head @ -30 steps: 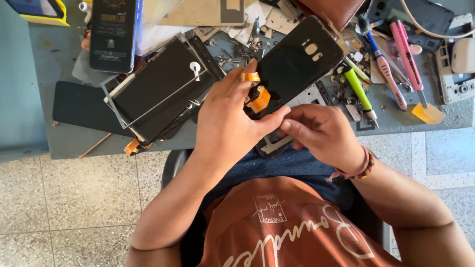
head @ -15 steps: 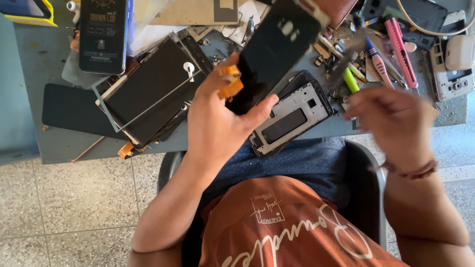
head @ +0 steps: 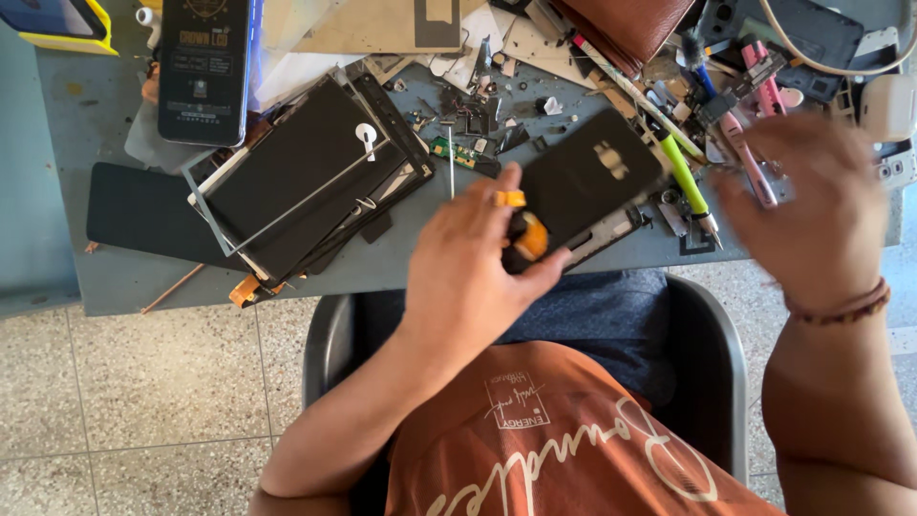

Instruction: The person cleans the interior of a disassembled smartphone with a brush, then reassembles the device by placing the screen assembly into the chassis and securing the back cover. They also handle a small white plastic component and use a screwdriver to tighten screws on the phone's back.

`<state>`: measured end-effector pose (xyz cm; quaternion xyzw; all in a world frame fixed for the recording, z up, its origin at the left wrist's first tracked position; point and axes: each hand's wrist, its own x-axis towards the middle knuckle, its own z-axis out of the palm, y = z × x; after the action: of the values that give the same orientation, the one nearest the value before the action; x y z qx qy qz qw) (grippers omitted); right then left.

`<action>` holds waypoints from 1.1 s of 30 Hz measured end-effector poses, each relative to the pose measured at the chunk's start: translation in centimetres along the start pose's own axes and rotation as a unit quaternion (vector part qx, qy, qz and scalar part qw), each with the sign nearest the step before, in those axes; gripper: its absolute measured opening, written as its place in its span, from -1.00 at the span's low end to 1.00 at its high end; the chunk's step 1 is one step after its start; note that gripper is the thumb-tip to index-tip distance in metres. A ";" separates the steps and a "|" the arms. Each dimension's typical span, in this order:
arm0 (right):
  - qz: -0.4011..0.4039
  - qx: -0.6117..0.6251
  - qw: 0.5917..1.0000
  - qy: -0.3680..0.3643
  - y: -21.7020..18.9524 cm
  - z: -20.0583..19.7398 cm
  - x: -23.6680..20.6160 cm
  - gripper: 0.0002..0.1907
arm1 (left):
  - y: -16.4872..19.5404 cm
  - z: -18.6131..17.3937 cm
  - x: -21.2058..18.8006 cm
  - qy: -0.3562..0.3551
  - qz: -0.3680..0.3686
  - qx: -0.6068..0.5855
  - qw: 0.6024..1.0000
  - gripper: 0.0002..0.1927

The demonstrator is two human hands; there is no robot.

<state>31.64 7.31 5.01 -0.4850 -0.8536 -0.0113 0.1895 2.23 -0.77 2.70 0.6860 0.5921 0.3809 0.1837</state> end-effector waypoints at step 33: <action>-0.221 0.105 0.953 -0.178 -4.8 0.9 6.4 -0.19 | -2.9 -5.3 -1.0 0.070 0.011 0.053 0.996 -0.30</action>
<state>24.42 10.26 7.08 -0.2555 -0.9559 0.1229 0.0772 -3.63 -2.06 3.73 0.6728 0.6152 0.3981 0.1015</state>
